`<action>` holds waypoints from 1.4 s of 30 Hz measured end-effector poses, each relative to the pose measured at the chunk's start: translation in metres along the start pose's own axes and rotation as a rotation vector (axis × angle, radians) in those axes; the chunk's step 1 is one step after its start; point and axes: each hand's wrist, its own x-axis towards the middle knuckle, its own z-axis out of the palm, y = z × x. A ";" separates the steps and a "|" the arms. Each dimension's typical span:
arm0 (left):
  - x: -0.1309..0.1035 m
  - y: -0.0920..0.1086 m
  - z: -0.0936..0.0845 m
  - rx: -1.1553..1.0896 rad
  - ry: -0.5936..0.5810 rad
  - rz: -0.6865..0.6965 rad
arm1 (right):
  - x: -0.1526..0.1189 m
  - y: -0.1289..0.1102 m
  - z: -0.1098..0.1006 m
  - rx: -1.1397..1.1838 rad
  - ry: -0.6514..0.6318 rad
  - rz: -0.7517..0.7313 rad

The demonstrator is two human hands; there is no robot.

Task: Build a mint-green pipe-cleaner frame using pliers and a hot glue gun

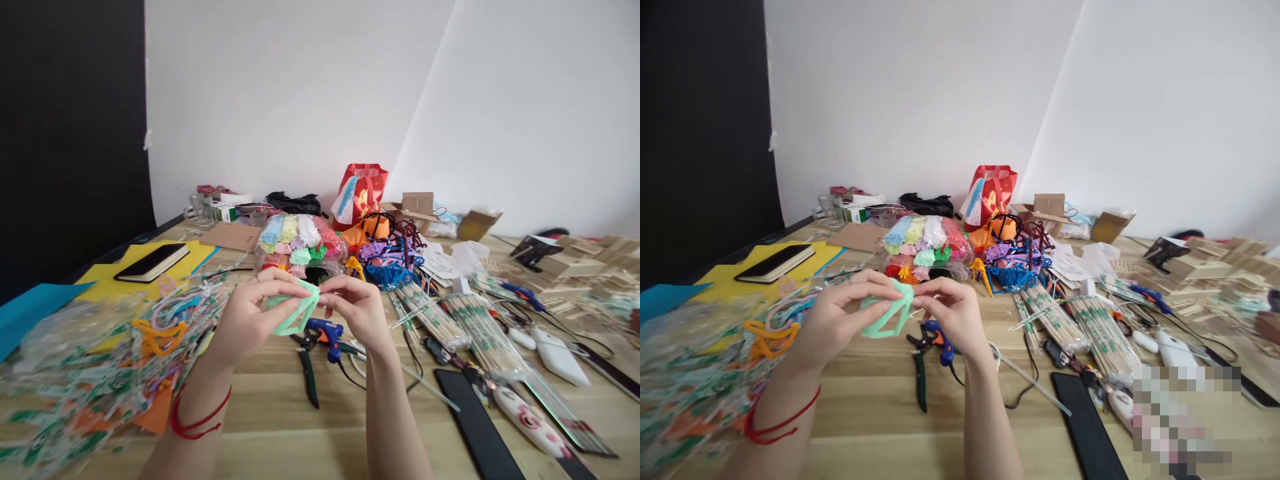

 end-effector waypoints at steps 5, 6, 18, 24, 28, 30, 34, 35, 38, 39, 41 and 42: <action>0.007 -0.011 -0.003 -0.071 -0.076 -0.007 | -0.002 0.002 -0.004 -0.068 -0.018 -0.021; 0.008 -0.012 -0.003 -0.069 -0.087 -0.008 | -0.002 0.001 -0.006 -0.092 -0.027 -0.032; 0.009 -0.011 -0.005 -0.177 -0.249 -0.009 | -0.006 -0.004 -0.009 0.003 -0.153 0.065; 0.009 -0.009 -0.007 -0.211 -0.247 -0.028 | -0.006 -0.006 -0.005 0.035 -0.142 0.052; 0.010 -0.011 -0.003 -0.234 -0.227 -0.062 | -0.007 -0.007 -0.005 -0.017 -0.091 0.016; 0.011 -0.012 0.001 -0.253 -0.188 -0.084 | -0.007 -0.007 -0.005 -0.038 -0.044 -0.011; 0.012 -0.014 0.006 -0.336 -0.129 -0.100 | -0.007 -0.007 -0.002 -0.075 0.017 -0.081; 0.012 -0.014 0.007 -0.349 -0.123 -0.100 | -0.008 -0.007 -0.002 -0.093 0.026 -0.100; 0.013 -0.016 0.006 -0.353 -0.111 -0.084 | -0.009 -0.006 0.000 -0.163 0.056 -0.152; 0.014 -0.017 0.006 -0.343 -0.113 -0.075 | -0.010 -0.006 0.000 -0.188 0.061 -0.167; 0.014 -0.019 0.004 -0.311 -0.121 -0.047 | -0.010 -0.006 0.000 -0.228 0.054 -0.194; 0.013 -0.020 0.003 -0.287 -0.123 -0.025 | -0.010 -0.006 0.000 -0.244 0.046 -0.205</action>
